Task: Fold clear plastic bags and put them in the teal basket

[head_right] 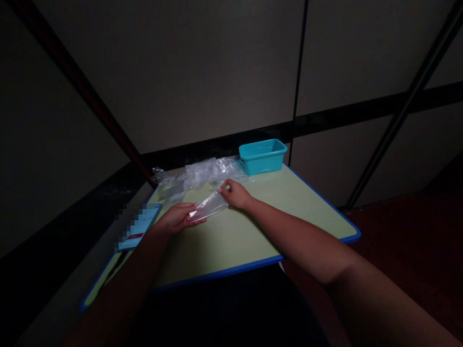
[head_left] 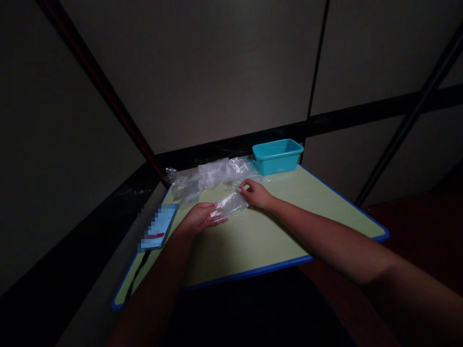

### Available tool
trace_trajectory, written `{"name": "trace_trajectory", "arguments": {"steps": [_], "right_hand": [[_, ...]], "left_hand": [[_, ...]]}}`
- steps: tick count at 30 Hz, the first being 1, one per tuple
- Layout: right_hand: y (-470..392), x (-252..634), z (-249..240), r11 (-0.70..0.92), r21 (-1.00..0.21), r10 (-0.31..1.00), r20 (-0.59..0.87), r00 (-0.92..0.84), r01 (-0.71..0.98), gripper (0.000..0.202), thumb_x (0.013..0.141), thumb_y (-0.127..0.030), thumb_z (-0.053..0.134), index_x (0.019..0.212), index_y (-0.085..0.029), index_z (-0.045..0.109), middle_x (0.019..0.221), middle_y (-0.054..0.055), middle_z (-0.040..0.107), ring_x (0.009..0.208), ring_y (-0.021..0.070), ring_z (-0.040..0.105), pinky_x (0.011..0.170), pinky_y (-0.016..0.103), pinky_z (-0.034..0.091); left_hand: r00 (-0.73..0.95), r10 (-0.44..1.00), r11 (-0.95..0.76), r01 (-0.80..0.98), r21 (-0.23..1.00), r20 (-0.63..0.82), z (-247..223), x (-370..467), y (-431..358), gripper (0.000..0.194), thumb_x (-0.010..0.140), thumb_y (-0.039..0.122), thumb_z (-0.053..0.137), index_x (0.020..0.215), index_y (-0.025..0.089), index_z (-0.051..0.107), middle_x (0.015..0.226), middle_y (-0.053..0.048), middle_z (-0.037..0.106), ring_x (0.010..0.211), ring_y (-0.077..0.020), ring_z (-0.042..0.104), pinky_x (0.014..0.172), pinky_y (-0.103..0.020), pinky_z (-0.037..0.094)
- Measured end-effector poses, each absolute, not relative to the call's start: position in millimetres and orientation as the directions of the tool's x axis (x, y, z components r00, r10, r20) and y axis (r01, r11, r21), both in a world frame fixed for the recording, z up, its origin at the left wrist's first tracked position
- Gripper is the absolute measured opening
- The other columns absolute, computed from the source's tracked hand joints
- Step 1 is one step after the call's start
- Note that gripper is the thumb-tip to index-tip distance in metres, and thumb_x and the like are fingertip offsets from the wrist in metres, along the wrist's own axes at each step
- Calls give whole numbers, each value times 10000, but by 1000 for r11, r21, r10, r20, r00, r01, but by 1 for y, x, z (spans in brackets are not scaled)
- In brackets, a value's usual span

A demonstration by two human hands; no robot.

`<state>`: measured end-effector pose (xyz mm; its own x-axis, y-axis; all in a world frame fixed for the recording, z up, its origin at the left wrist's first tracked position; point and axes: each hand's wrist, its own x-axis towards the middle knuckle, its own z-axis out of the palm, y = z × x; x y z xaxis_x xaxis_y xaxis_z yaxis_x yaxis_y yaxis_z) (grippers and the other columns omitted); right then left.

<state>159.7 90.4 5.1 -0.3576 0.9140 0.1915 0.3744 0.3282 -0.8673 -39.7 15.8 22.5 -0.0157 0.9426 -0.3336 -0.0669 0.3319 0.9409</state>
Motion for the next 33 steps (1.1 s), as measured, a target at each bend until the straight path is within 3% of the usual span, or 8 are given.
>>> {"name": "trace_trajectory", "arguments": {"steps": [7, 12, 14, 17, 20, 24, 27, 33], "right_hand": [[92, 161, 1, 483, -718, 844, 229, -485, 501, 250, 772, -126, 561, 1009, -199, 526, 569, -65, 560, 518, 98, 519, 528, 198, 355], [89, 161, 2, 570, -569, 809, 261, -526, 594, 193, 788, -217, 576, 976, -179, 585, 697, 5, 625, 627, 133, 555, 594, 234, 382], [87, 161, 4, 612, -497, 788, 321, -525, 615, 193, 798, -253, 564, 963, -163, 604, 801, 49, 641, 714, 154, 573, 652, 254, 407], [83, 160, 7, 681, -403, 731, 408, -547, 611, 278, 815, -277, 538, 1042, -131, 602, 1040, 122, 620, 964, 200, 560, 836, 303, 407], [76, 159, 8, 719, -350, 695, 355, -626, 600, 503, 866, -357, 467, 1303, -110, 444, 1342, 169, 452, 1242, 250, 393, 1004, 405, 305], [66, 157, 7, 748, -289, 634, 44, -772, 598, 619, 906, -426, 364, 1447, -172, 203, 1500, 120, 186, 1374, 253, 153, 1072, 528, 138], [62, 156, 8, 752, -254, 611, -75, -788, 608, 605, 917, -405, 334, 1457, -195, 163, 1507, 89, 143, 1382, 239, 107, 1079, 543, 99], [62, 156, 12, 741, -261, 617, -97, -781, 618, 609, 923, -433, 317, 1461, -212, 135, 1509, 78, 116, 1384, 240, 78, 1076, 559, 84]], "left_hand": [[-277, 958, 177, 369, 913, -74, 14, -44, 23, 172, 810, 257, 557, 933, 141, 590, 770, -31, 623, 652, -145, 631, 521, -268, 559], [-258, 941, 134, 880, 456, 220, 17, -48, 20, 321, 823, 361, 508, 1045, 148, 598, 812, -72, 653, 750, -219, 643, 705, -361, 526], [-212, 911, 118, 955, 271, 353, 18, -48, 18, 349, 828, 368, 486, 1064, 136, 599, 938, -116, 649, 924, -265, 609, 852, -406, 470], [-121, 870, 60, 988, 141, 478, 18, -47, 17, 425, 835, 391, 462, 1147, 120, 561, 1142, -150, 586, 1135, -286, 493, 990, -408, 368], [25, 907, -73, 992, 99, 421, 13, -40, 16, 540, 853, 436, 419, 1280, 108, 459, 1361, -144, 445, 1306, -262, 324, 1073, -390, 264], [197, 978, -201, 978, 59, 71, 4, -26, 11, 683, 882, 521, 292, 1425, 114, 216, 1518, -136, 117, 1399, -250, 61, 1088, -486, 168], [188, 974, -185, 982, 34, -125, 1, -19, 7, 701, 890, 539, 205, 1444, 115, 132, 1517, -141, 52, 1399, -236, 46, 1077, -523, 152], [40, 984, -44, 999, -23, -176, 6, -21, 4, 738, 875, 592, 159, 1455, 142, 87, 1510, -153, 17, 1397, -251, 28, 1058, -569, 143]]}}
